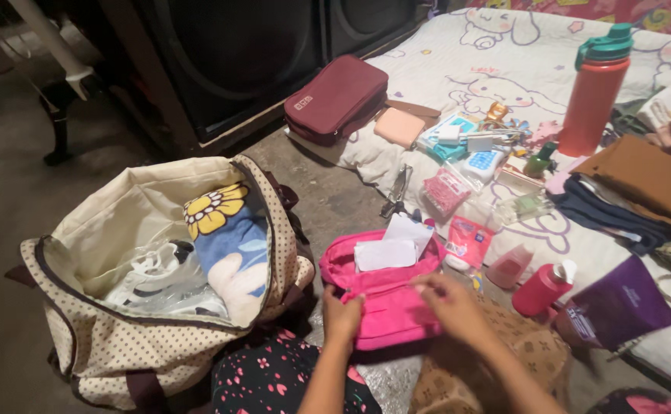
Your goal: The person packs a floral-patterned towel and several toiletries into a pink toiletry bag, then places the toiletry bag and other items into a larger tote bag. The person handles shoes, a towel, bottles, and a comb during the process.
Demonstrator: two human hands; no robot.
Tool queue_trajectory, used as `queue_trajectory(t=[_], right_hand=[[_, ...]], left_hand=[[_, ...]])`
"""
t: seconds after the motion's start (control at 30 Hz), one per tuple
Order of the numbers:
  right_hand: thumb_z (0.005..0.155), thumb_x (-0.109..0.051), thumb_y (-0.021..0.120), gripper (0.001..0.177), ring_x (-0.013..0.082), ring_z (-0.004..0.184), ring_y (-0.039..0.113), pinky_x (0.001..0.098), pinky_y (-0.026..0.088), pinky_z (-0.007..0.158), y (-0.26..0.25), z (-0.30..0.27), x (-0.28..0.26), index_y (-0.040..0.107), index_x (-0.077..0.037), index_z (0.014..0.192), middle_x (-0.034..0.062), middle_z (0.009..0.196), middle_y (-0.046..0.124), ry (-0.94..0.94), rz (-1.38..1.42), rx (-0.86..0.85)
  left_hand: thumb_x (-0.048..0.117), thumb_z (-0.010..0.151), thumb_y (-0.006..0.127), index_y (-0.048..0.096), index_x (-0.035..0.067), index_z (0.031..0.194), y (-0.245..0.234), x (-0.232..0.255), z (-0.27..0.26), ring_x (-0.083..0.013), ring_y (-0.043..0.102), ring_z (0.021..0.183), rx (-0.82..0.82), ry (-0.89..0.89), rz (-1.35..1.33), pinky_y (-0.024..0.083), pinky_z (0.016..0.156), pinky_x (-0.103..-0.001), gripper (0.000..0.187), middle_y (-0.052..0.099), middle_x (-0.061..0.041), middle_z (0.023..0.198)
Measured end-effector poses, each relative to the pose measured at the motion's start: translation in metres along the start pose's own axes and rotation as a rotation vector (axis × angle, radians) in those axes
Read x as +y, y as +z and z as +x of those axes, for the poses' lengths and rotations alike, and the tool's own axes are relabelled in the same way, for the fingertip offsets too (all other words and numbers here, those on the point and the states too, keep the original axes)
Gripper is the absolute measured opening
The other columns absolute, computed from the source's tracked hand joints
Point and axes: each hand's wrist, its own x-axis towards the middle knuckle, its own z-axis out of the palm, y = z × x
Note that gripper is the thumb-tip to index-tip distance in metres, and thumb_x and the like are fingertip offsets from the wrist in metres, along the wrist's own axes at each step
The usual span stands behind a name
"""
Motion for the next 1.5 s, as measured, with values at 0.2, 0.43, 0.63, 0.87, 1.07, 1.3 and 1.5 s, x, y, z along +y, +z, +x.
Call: queue_trajectory(t=[0.2,0.43,0.63,0.87,1.07,1.3,1.5], right_hand=[[0.088,-0.008,0.065,0.044,0.0226,0.096,0.072,0.0344,0.060,0.084,-0.015,0.074,0.021,0.064,-0.008,0.132,0.0106,0.123,0.070,-0.182,-0.241,0.369],[0.085,-0.012,0.073,0.068,0.0166,0.113,0.060,0.0358,0.050,0.094,-0.021,0.150,0.034,0.046,-0.008,0.147,0.0135,0.131,0.060,-0.305,-0.104,0.265],[0.082,-0.024,0.078,0.048,0.0203,0.065,0.066,0.0359,0.055,0.063,-0.012,0.144,0.014,0.071,-0.011,0.128,0.0110,0.075,0.071,-0.038,-0.387,0.227],[0.078,-0.030,0.082,0.036,0.0337,0.091,0.061,0.0443,0.049,0.082,-0.002,0.135,0.004,0.076,-0.018,0.111,0.0150,0.100,0.066,-0.605,-0.851,0.510],[0.085,-0.025,0.064,0.036,0.0335,0.103,0.061,0.0387,0.044,0.091,0.001,0.146,0.011,0.068,-0.015,0.119,0.0141,0.138,0.061,-0.525,-0.464,0.267],[0.088,-0.026,0.077,0.036,0.0293,0.101,0.062,0.0410,0.050,0.093,-0.008,0.159,0.015,0.072,-0.017,0.122,0.0108,0.107,0.073,-0.245,-0.670,0.198],[0.092,-0.018,0.065,0.037,0.0147,0.082,0.061,0.0333,0.051,0.072,-0.007,0.147,0.014,0.055,-0.009,0.126,0.0028,0.098,0.065,0.054,0.329,0.246]], left_hand=[[0.007,0.082,0.069,0.060,0.006,0.130,0.007,0.023,0.012,-0.0363,0.056,0.126,0.122,0.696,0.297,0.041,0.111,-0.044,0.049,0.064,-0.018,0.128],[0.013,0.079,0.074,0.056,0.002,0.135,0.031,0.032,0.075,-0.0419,0.052,0.125,-0.016,0.763,0.448,0.038,0.108,-0.048,0.060,0.060,-0.022,0.132],[0.024,0.075,0.080,0.057,0.001,0.131,0.032,0.024,0.096,-0.0406,0.053,0.124,-0.059,0.650,0.467,0.036,0.109,-0.049,0.065,0.061,-0.022,0.130],[0.020,0.077,0.079,0.065,0.008,0.114,0.035,0.030,0.092,-0.0379,0.061,0.112,-0.135,0.587,0.485,0.046,0.099,-0.046,0.042,0.068,-0.020,0.114],[0.019,0.078,0.078,0.063,0.013,0.114,0.021,0.040,0.088,-0.0334,0.073,0.093,-0.337,0.389,0.440,0.055,0.082,-0.043,0.039,0.074,-0.017,0.096],[0.017,0.083,0.073,0.067,0.013,0.116,0.017,0.029,0.083,-0.0327,0.073,0.102,-0.283,0.449,0.364,0.055,0.088,-0.042,0.033,0.076,-0.017,0.105],[0.014,0.085,0.070,0.060,0.006,0.120,0.023,0.024,0.098,-0.0327,0.068,0.104,-0.348,0.292,-0.113,0.054,0.091,-0.040,0.037,0.071,-0.020,0.113]])
